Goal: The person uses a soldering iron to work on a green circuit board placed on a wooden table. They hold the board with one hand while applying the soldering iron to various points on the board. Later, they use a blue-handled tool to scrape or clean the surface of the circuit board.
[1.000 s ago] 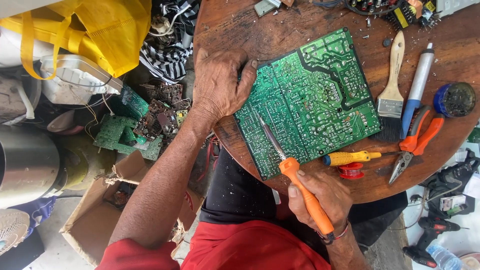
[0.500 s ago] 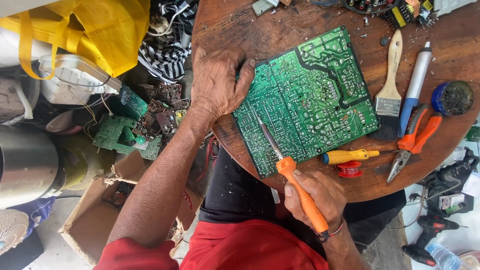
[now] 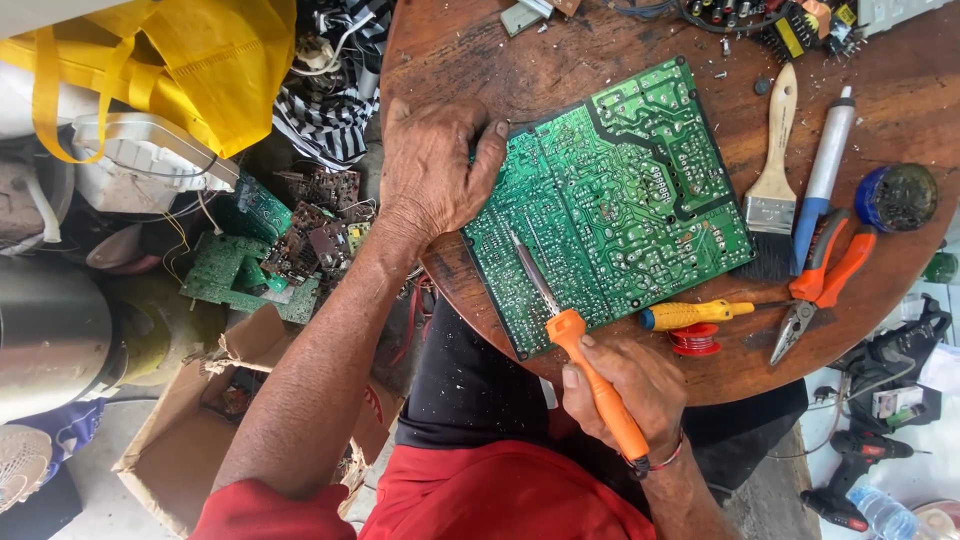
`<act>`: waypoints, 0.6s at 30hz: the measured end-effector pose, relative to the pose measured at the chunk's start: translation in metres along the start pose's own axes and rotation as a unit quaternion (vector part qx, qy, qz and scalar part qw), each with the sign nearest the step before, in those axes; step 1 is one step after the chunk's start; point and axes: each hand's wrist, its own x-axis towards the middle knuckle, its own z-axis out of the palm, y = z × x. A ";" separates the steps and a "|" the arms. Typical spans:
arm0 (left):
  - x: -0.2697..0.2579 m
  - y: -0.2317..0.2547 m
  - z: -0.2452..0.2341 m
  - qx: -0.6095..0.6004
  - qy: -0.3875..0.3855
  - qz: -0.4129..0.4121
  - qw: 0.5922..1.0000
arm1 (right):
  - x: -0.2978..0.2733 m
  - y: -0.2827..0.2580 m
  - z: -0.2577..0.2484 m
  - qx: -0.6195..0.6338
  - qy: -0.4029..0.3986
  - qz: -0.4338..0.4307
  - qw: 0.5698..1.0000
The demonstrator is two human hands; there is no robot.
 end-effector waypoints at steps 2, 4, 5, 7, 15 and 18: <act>0.000 0.000 -0.001 0.008 0.015 0.009 1.000 | 0.001 0.000 0.003 -0.013 0.012 0.003 1.000; 0.000 0.000 -0.001 0.010 0.014 0.008 1.000 | 0.001 -0.001 0.001 -0.006 0.008 0.002 1.000; 0.000 0.001 0.000 0.010 0.011 0.007 1.000 | 0.001 -0.002 0.000 0.001 0.003 0.003 1.000; 0.001 0.001 -0.001 0.008 0.008 0.004 1.000 | 0.003 -0.001 -0.001 0.003 0.001 0.002 1.000; 0.000 0.002 0.000 0.014 -0.005 0.002 1.000 | 0.003 -0.003 -0.007 0.004 -0.009 -0.001 1.000; -0.006 -0.001 -0.008 -0.017 0.008 -0.007 1.000 | 0.004 -0.001 -0.004 0.006 0.003 -0.012 1.000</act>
